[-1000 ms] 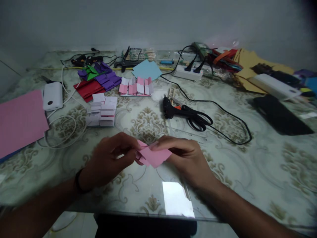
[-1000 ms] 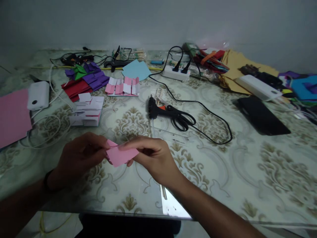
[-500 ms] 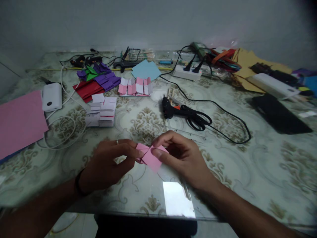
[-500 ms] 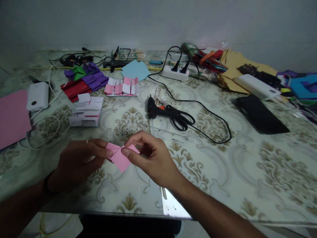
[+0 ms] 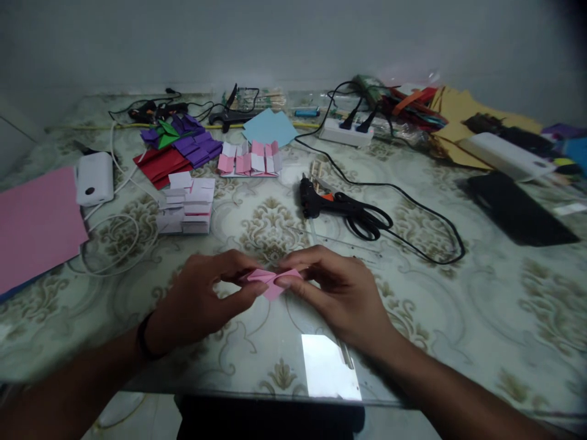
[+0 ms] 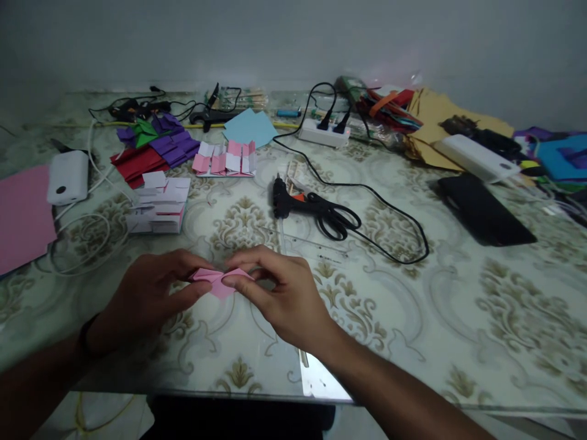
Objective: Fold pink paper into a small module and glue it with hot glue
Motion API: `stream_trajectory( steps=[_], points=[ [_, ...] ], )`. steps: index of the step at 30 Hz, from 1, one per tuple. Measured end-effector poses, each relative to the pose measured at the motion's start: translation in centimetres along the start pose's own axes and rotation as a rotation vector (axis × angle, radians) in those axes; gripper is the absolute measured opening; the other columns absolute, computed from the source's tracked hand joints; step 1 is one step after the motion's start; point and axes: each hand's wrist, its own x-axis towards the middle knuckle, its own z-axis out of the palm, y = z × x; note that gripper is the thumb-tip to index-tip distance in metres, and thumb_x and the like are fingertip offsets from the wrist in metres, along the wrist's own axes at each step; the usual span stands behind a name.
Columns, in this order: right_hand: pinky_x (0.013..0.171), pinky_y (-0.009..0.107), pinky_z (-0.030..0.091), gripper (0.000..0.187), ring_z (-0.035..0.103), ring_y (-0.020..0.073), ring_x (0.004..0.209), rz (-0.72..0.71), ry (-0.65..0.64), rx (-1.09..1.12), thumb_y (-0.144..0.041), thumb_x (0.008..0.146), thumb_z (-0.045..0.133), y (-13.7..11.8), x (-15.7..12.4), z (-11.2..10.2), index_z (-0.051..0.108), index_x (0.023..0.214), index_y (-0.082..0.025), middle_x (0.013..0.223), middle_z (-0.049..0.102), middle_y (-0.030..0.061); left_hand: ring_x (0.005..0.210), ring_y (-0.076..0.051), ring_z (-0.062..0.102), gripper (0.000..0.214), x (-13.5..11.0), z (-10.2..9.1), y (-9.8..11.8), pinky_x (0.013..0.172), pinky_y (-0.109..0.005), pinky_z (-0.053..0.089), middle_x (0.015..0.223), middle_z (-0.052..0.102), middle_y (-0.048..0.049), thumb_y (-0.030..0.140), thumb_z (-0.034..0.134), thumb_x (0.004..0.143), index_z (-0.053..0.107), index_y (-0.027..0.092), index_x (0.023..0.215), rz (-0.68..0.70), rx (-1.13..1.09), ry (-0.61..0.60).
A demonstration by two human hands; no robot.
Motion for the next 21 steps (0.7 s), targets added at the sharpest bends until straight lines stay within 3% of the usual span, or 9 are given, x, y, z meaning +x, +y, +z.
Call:
stream_trajectory(
  steps=[5,11,15,21],
  points=[
    [0.069,0.017,0.063,0.013,0.080,0.0115,0.071,-0.091,0.000,-0.081,-0.016,0.093,0.087,-0.17,0.01,-0.08,0.084,0.099,-0.026,0.087,0.086,-0.0028,0.061,-0.009,0.073,0.010,0.28,-0.04,-0.12,0.055,-0.018,0.050,0.078,0.084,0.0059,0.026,0.075,0.100,0.084,0.026,0.096,0.095,0.095,0.050],
    [0.071,0.022,0.063,0.010,0.080,0.0148,0.074,-0.156,-0.002,-0.153,-0.016,0.094,0.086,-0.19,0.03,-0.32,0.083,0.101,-0.024,0.089,0.086,0.0001,0.056,-0.011,0.073,0.013,0.24,-0.06,-0.43,0.057,-0.022,0.054,0.078,0.085,0.0067,0.027,0.071,0.104,0.083,0.029,0.098,0.224,0.180,0.093],
    [0.072,0.023,0.062,0.005,0.079,0.0154,0.076,-0.167,-0.079,-0.179,-0.018,0.097,0.083,-0.28,0.27,-0.40,0.082,0.100,-0.022,0.088,0.085,0.0013,0.054,-0.011,0.073,0.014,0.11,-0.15,-0.35,0.054,-0.022,0.051,0.076,0.084,0.0062,0.024,0.069,0.104,0.079,0.026,0.095,0.279,0.239,0.093],
    [0.070,0.025,0.059,0.002,0.077,0.0160,0.078,-0.258,-0.163,-0.215,-0.017,0.100,0.080,-0.30,0.16,-0.51,0.080,0.100,-0.019,0.089,0.081,0.0039,0.061,-0.011,0.076,0.007,-0.23,0.07,-0.32,0.063,-0.021,0.055,0.080,0.086,0.0061,0.021,0.075,0.101,0.079,0.026,0.100,0.309,0.258,0.082]
  ],
)
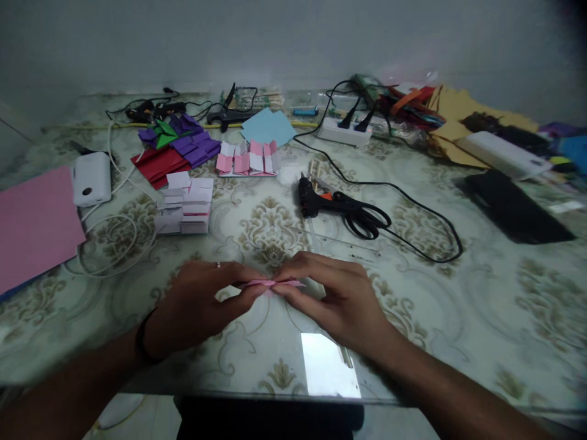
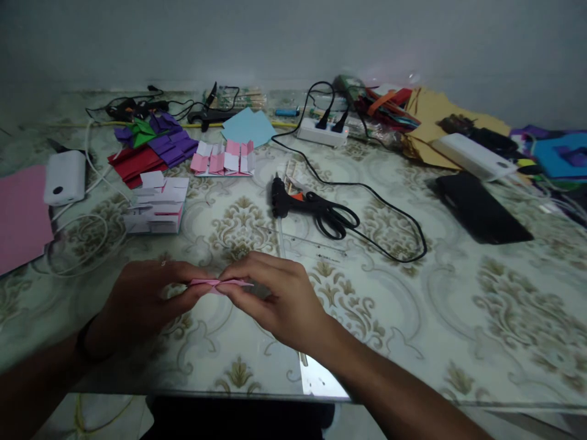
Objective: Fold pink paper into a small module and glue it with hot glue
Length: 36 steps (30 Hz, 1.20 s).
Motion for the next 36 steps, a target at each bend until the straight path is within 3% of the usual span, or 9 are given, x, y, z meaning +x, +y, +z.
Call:
stream_trajectory(
  steps=[5,11,16,21,25,36],
  points=[
    [0.071,0.029,0.059,0.003,0.074,0.0175,0.079,-0.077,-0.022,0.013,-0.016,0.102,0.077,0.14,-0.27,0.25,0.077,0.101,-0.019,0.087,0.078,0.0045,0.059,-0.011,0.075,0.013,-0.05,-0.01,0.25,0.063,-0.023,0.054,0.078,0.086,0.0069,0.021,0.070,0.103,0.075,0.026,0.092,0.053,0.074,-0.018],
    [0.069,0.031,0.060,0.006,0.073,0.0180,0.077,-0.102,-0.046,0.013,-0.015,0.103,0.075,-0.22,-0.15,0.09,0.077,0.102,-0.021,0.088,0.080,0.0046,0.054,-0.014,0.075,0.019,0.13,-0.13,0.77,0.055,-0.027,0.053,0.078,0.085,0.0101,0.012,0.068,0.092,0.073,0.030,0.091,0.118,0.089,0.019],
    [0.071,0.030,0.062,0.008,0.076,0.0180,0.078,-0.113,-0.014,0.007,-0.015,0.102,0.076,-0.49,0.08,-0.45,0.079,0.102,-0.022,0.089,0.083,0.0046,0.057,-0.010,0.077,0.022,0.60,-0.56,0.96,0.056,-0.024,0.052,0.080,0.087,0.0102,0.007,0.067,0.093,0.071,0.028,0.091,0.149,0.131,0.043],
    [0.068,0.030,0.061,0.005,0.077,0.0186,0.075,-0.070,0.034,-0.008,-0.018,0.100,0.080,-0.43,0.12,-0.65,0.080,0.098,-0.023,0.084,0.081,0.0039,0.060,-0.010,0.079,0.016,0.80,-0.72,0.65,0.058,-0.022,0.055,0.082,0.087,0.0090,0.013,0.069,0.098,0.070,0.027,0.091,0.148,0.108,0.036],
    [0.070,0.030,0.063,0.006,0.077,0.0187,0.078,-0.124,0.020,0.002,-0.017,0.100,0.079,-0.28,0.07,-0.54,0.080,0.102,-0.022,0.088,0.083,0.0051,0.073,-0.014,0.086,0.008,0.48,-0.39,0.38,0.066,-0.022,0.061,0.095,0.090,0.0048,0.020,0.072,0.102,0.073,0.027,0.106,0.155,0.120,0.032],
    [0.071,0.030,0.063,0.011,0.076,0.0187,0.081,-0.213,-0.011,-0.040,-0.016,0.104,0.075,-0.05,-0.04,-0.29,0.080,0.111,-0.022,0.093,0.082,0.0063,0.065,-0.015,0.082,0.016,-0.07,-0.66,0.22,0.061,-0.026,0.059,0.086,0.089,0.0054,0.017,0.069,0.102,0.078,0.030,0.103,0.177,0.217,-0.005]
  ],
)
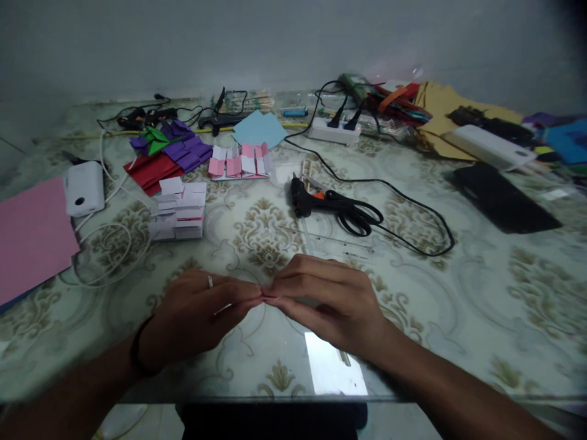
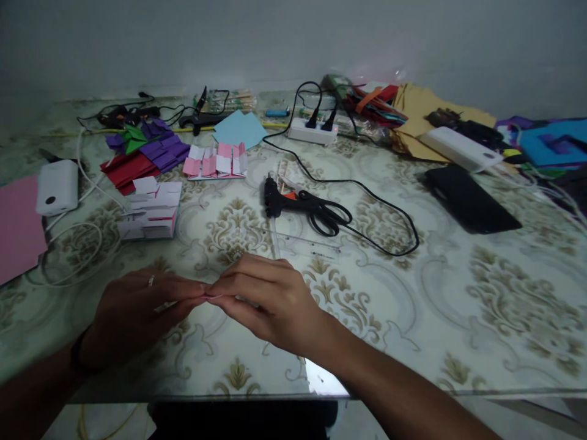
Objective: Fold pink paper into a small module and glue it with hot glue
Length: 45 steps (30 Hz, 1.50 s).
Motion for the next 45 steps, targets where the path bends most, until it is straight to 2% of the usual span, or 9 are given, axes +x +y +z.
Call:
stream_trajectory(
  steps=[7,11,20,26,30,34,38,42,45],
  points=[
    [0.067,0.028,0.061,0.007,0.075,0.0177,0.078,0.044,-0.031,0.019,-0.017,0.105,0.074,-0.2,0.0,-0.1,0.080,0.105,-0.021,0.088,0.080,0.0057,0.063,-0.012,0.080,0.013,0.4,-0.3,0.0,0.061,-0.023,0.056,0.082,0.088,0.0052,0.015,0.068,0.103,0.076,0.026,0.102,0.041,-0.073,-0.037],
    [0.064,0.027,0.057,0.006,0.074,0.0164,0.072,0.107,-0.021,0.053,-0.018,0.103,0.077,-0.3,0.0,0.0,0.080,0.098,-0.020,0.082,0.078,0.0038,0.057,-0.013,0.078,0.013,0.2,-0.5,-0.2,0.060,-0.026,0.053,0.078,0.087,0.0057,0.019,0.066,0.105,0.075,0.028,0.104,0.035,-0.032,-0.059],
    [0.064,0.027,0.054,0.009,0.071,0.0155,0.071,0.193,0.004,0.100,-0.017,0.100,0.080,-0.2,0.3,-0.5,0.080,0.091,-0.018,0.080,0.076,0.0036,0.060,-0.013,0.079,0.012,0.4,-0.5,-0.8,0.059,-0.025,0.050,0.082,0.088,0.0074,0.028,0.072,0.106,0.078,0.029,0.095,-0.086,-0.135,-0.056],
    [0.068,0.026,0.053,0.010,0.067,0.0134,0.071,0.261,0.018,0.121,-0.019,0.099,0.080,0.1,0.6,-0.6,0.077,0.089,-0.018,0.079,0.071,0.0013,0.058,-0.010,0.076,0.010,0.3,-0.3,-0.9,0.060,-0.022,0.052,0.079,0.085,0.0089,0.024,0.070,0.104,0.077,0.028,0.098,-0.182,-0.218,-0.057],
    [0.070,0.024,0.053,0.010,0.067,0.0128,0.073,0.280,-0.009,0.173,-0.017,0.098,0.079,0.2,0.4,0.0,0.076,0.088,-0.018,0.079,0.070,0.0004,0.053,-0.011,0.071,0.016,0.1,0.1,-0.4,0.058,-0.025,0.049,0.069,0.080,0.0087,0.019,0.068,0.100,0.075,0.027,0.087,-0.163,-0.193,-0.079],
    [0.069,0.023,0.050,0.013,0.064,0.0114,0.072,0.284,-0.035,0.179,-0.009,0.091,0.074,0.1,0.1,0.9,0.072,0.084,-0.019,0.077,0.067,-0.0017,0.052,-0.009,0.065,0.018,0.2,0.8,0.2,0.058,-0.022,0.049,0.064,0.073,0.0084,0.013,0.065,0.094,0.067,0.023,0.080,-0.152,-0.222,-0.106],
    [0.065,0.021,0.046,0.015,0.059,0.0098,0.069,0.265,-0.033,0.159,-0.004,0.081,0.070,-0.1,-0.3,1.5,0.067,0.081,-0.019,0.076,0.062,-0.0037,0.056,-0.009,0.066,0.016,0.3,1.3,0.4,0.058,-0.022,0.049,0.070,0.073,0.0071,0.010,0.061,0.091,0.066,0.023,0.083,-0.119,-0.263,-0.123],
    [0.063,0.021,0.044,0.015,0.055,0.0089,0.066,0.251,-0.041,0.163,-0.004,0.080,0.068,-0.3,-0.3,1.6,0.064,0.080,-0.019,0.075,0.059,-0.0047,0.057,-0.009,0.067,0.020,0.3,1.2,0.5,0.059,-0.023,0.048,0.073,0.077,0.0087,0.006,0.060,0.090,0.068,0.025,0.089,-0.065,-0.256,-0.122],
    [0.064,0.020,0.045,0.016,0.057,0.0086,0.067,0.260,-0.049,0.188,-0.003,0.080,0.068,-0.5,0.0,1.3,0.065,0.080,-0.019,0.075,0.060,-0.0049,0.055,-0.008,0.066,0.019,0.2,0.7,0.5,0.061,-0.025,0.047,0.070,0.076,0.0103,0.007,0.061,0.091,0.068,0.025,0.087,-0.067,-0.211,-0.109]
  ],
)
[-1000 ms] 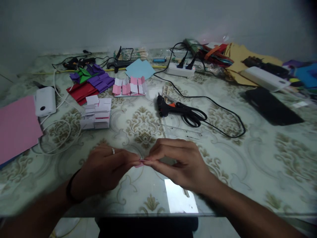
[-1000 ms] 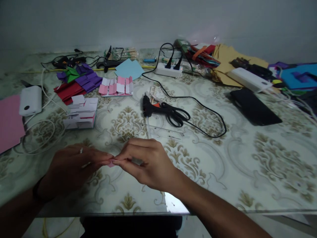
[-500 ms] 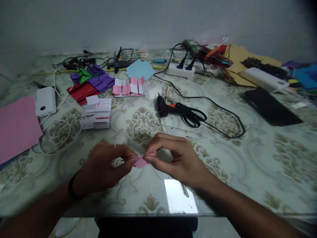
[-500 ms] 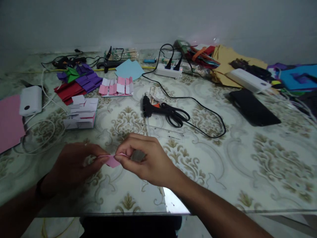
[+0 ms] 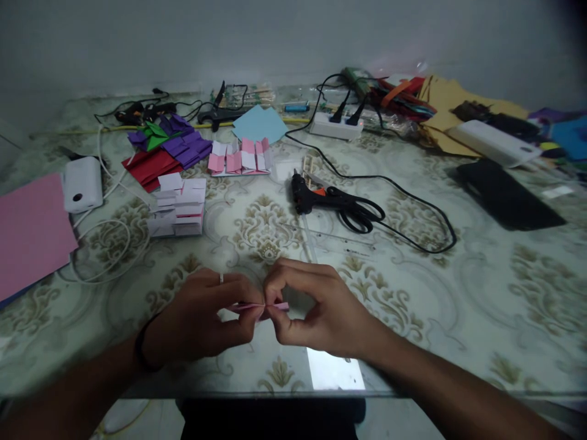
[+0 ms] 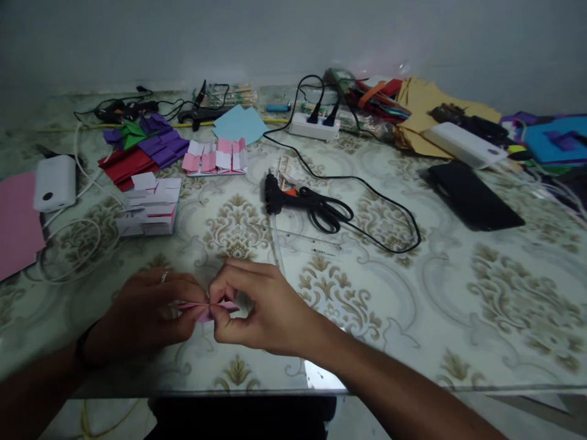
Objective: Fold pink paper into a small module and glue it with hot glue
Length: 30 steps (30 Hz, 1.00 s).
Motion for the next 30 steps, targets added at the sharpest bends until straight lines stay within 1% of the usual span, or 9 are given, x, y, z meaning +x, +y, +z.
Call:
stream_trajectory(
  steps=[4,6,11,14,17,20,23,26,30],
  points=[
    [0.068,0.021,0.047,0.015,0.061,0.0096,0.070,0.000,0.016,0.017,-0.006,0.085,0.071,-0.1,0.2,-0.5,0.065,0.080,-0.019,0.077,0.063,-0.0038,0.054,-0.008,0.063,0.018,0.0,-0.7,0.1,0.059,-0.026,0.044,0.069,0.074,0.0104,0.009,0.063,0.090,0.067,0.024,0.083,-0.052,0.028,0.039],
    [0.068,0.021,0.048,0.015,0.060,0.0097,0.070,-0.016,0.028,0.009,-0.008,0.086,0.073,-0.1,0.2,-0.8,0.065,0.081,-0.019,0.077,0.062,-0.0038,0.054,-0.009,0.062,0.017,0.1,-0.9,0.0,0.058,-0.026,0.044,0.069,0.074,0.0100,0.009,0.062,0.090,0.068,0.025,0.084,-0.059,0.034,0.034],
    [0.065,0.021,0.047,0.015,0.060,0.0094,0.068,0.051,-0.026,-0.062,-0.006,0.083,0.071,-0.1,0.5,-1.6,0.064,0.081,-0.019,0.076,0.062,-0.0041,0.053,-0.009,0.063,0.017,0.3,-1.0,-0.2,0.054,-0.026,0.043,0.067,0.072,0.0098,0.011,0.063,0.092,0.066,0.025,0.085,-0.047,0.047,0.047],
    [0.067,0.023,0.048,0.017,0.061,0.0104,0.070,0.078,-0.051,-0.095,-0.004,0.080,0.068,0.0,0.7,-2.4,0.062,0.079,-0.020,0.077,0.064,-0.0033,0.054,-0.009,0.065,0.016,0.3,-1.2,-0.5,0.054,-0.024,0.047,0.071,0.075,0.0092,0.011,0.065,0.095,0.067,0.026,0.089,-0.052,0.026,0.089],
    [0.071,0.027,0.051,0.011,0.064,0.0137,0.074,0.063,-0.020,-0.081,-0.010,0.086,0.070,0.1,0.9,-3.0,0.065,0.086,-0.020,0.083,0.067,-0.0001,0.064,-0.011,0.074,0.016,0.3,-1.1,-0.9,0.061,-0.023,0.055,0.081,0.082,0.0069,0.011,0.068,0.098,0.069,0.027,0.096,-0.049,-0.007,0.128],
    [0.075,0.031,0.053,0.009,0.066,0.0161,0.080,-0.013,0.021,-0.061,-0.018,0.093,0.076,0.1,0.9,-2.8,0.068,0.097,-0.019,0.089,0.069,0.0025,0.078,-0.015,0.082,0.016,0.4,-0.8,-1.0,0.069,-0.024,0.062,0.092,0.086,0.0039,0.011,0.070,0.099,0.072,0.028,0.099,-0.030,-0.028,0.145],
    [0.076,0.030,0.053,0.009,0.067,0.0155,0.082,-0.097,0.041,-0.061,-0.015,0.098,0.076,0.2,0.7,-2.3,0.069,0.096,-0.020,0.088,0.070,0.0023,0.085,-0.015,0.084,0.014,0.4,-0.7,-1.0,0.076,-0.023,0.065,0.100,0.088,0.0021,0.014,0.068,0.103,0.074,0.027,0.105,-0.024,-0.030,0.135],
    [0.075,0.031,0.054,0.012,0.067,0.0159,0.082,-0.089,0.064,-0.043,-0.011,0.099,0.072,0.2,0.5,-2.0,0.068,0.096,-0.021,0.089,0.071,0.0026,0.085,-0.014,0.085,0.016,0.2,-0.7,-0.9,0.077,-0.022,0.065,0.103,0.089,0.0021,0.016,0.064,0.107,0.075,0.026,0.113,-0.043,0.002,0.115],
    [0.075,0.033,0.055,0.014,0.068,0.0173,0.082,-0.053,0.078,-0.030,-0.010,0.099,0.072,0.2,0.4,-2.0,0.066,0.097,-0.023,0.090,0.072,0.0025,0.080,-0.015,0.085,0.021,0.0,-0.8,-0.8,0.073,-0.024,0.064,0.102,0.089,0.0038,0.018,0.059,0.109,0.074,0.030,0.118,-0.081,0.040,0.087]
  ],
)
